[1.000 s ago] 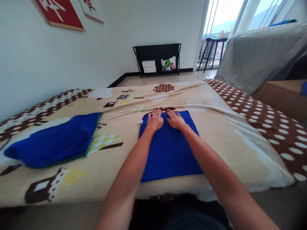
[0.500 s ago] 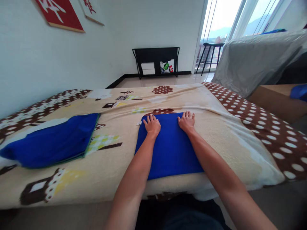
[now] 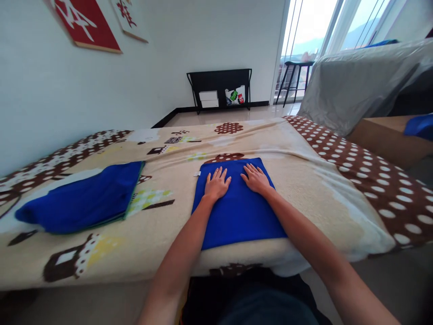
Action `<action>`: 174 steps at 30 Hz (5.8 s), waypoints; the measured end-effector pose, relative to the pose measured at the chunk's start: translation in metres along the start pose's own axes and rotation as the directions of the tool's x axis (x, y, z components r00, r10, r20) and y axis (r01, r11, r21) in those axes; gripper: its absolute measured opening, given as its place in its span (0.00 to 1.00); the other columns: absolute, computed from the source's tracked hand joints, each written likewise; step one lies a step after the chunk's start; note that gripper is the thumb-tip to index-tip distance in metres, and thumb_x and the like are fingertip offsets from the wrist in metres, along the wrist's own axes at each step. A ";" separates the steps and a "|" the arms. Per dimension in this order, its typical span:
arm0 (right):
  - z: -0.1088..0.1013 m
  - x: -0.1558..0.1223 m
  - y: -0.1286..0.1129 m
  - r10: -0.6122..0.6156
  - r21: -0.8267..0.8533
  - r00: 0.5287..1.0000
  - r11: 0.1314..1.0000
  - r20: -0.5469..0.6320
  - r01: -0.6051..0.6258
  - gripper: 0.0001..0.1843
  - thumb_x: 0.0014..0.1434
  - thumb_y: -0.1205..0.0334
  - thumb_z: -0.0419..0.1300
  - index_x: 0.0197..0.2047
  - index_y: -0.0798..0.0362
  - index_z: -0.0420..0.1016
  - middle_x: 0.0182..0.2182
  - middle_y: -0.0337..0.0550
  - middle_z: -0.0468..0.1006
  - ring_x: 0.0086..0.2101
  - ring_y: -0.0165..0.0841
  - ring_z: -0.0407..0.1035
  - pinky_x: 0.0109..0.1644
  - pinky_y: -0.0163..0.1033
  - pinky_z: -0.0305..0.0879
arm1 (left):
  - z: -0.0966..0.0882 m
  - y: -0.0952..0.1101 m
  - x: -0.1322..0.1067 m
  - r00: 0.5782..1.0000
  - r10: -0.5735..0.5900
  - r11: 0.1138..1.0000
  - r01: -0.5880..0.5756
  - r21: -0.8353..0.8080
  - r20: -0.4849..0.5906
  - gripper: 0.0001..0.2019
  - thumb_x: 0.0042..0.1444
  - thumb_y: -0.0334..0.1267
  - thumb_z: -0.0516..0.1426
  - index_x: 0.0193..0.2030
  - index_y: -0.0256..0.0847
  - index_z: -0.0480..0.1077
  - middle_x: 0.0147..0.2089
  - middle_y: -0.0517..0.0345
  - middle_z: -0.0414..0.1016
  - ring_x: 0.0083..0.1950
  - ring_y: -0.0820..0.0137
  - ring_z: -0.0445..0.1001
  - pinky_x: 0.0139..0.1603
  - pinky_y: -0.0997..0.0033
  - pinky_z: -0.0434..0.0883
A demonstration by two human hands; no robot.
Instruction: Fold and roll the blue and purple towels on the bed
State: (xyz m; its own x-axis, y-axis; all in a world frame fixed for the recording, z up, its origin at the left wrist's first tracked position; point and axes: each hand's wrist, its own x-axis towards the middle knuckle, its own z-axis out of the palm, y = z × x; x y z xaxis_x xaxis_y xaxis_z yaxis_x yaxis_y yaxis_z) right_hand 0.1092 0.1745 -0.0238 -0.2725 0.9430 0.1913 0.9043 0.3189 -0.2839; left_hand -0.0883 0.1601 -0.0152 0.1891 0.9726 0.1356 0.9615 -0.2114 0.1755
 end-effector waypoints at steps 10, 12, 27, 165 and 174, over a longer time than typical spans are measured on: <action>-0.034 -0.172 -0.007 -0.545 0.130 0.835 0.836 0.081 0.533 0.29 0.73 0.52 0.46 0.74 0.41 0.47 0.71 0.37 0.52 0.70 0.32 0.46 0.74 0.51 0.44 | -0.022 -0.003 -0.190 0.918 0.398 0.914 -0.396 0.087 0.000 0.28 0.71 0.43 0.44 0.75 0.52 0.44 0.76 0.59 0.49 0.76 0.67 0.50 0.75 0.55 0.50; -0.037 -0.198 0.004 -0.487 0.093 0.872 0.871 0.039 0.482 0.30 0.72 0.54 0.48 0.74 0.40 0.46 0.71 0.37 0.53 0.70 0.34 0.48 0.74 0.53 0.47 | -0.021 -0.019 -0.217 0.932 0.353 0.929 -0.339 0.151 -0.078 0.29 0.70 0.42 0.47 0.76 0.51 0.43 0.76 0.57 0.50 0.76 0.64 0.51 0.74 0.54 0.50; -0.024 -0.237 0.062 -0.464 0.016 0.818 0.867 -0.339 0.498 0.23 0.65 0.70 0.56 0.63 0.48 0.70 0.58 0.44 0.74 0.58 0.36 0.70 0.60 0.48 0.70 | -0.008 -0.072 -0.253 0.808 0.307 0.945 -0.322 0.060 -0.503 0.22 0.61 0.26 0.52 0.61 0.46 0.69 0.60 0.54 0.76 0.62 0.61 0.71 0.63 0.54 0.62; -0.018 -0.227 0.064 -0.127 0.112 0.950 0.980 -0.285 0.165 0.15 0.65 0.57 0.56 0.51 0.42 0.78 0.55 0.44 0.75 0.54 0.40 0.71 0.60 0.54 0.67 | -0.003 -0.078 -0.237 0.855 0.054 0.999 -0.045 0.029 -0.516 0.12 0.63 0.38 0.53 0.49 0.52 0.75 0.59 0.58 0.77 0.64 0.55 0.69 0.57 0.52 0.58; -0.027 -0.228 0.071 -0.158 0.142 0.930 0.966 -0.332 0.215 0.12 0.66 0.58 0.56 0.48 0.41 0.79 0.48 0.45 0.74 0.49 0.38 0.69 0.56 0.49 0.67 | -0.019 -0.088 -0.240 0.797 0.231 0.973 -0.200 0.117 -0.557 0.10 0.64 0.35 0.54 0.45 0.51 0.76 0.57 0.56 0.77 0.63 0.58 0.70 0.60 0.54 0.55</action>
State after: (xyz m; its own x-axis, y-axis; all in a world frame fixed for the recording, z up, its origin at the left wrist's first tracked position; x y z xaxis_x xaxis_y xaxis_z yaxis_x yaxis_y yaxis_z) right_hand 0.2447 -0.0207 -0.0625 -0.2876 0.7948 0.5345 0.7687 0.5244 -0.3663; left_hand -0.2220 -0.0565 -0.0443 0.2619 0.6725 0.6922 0.9207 -0.3892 0.0297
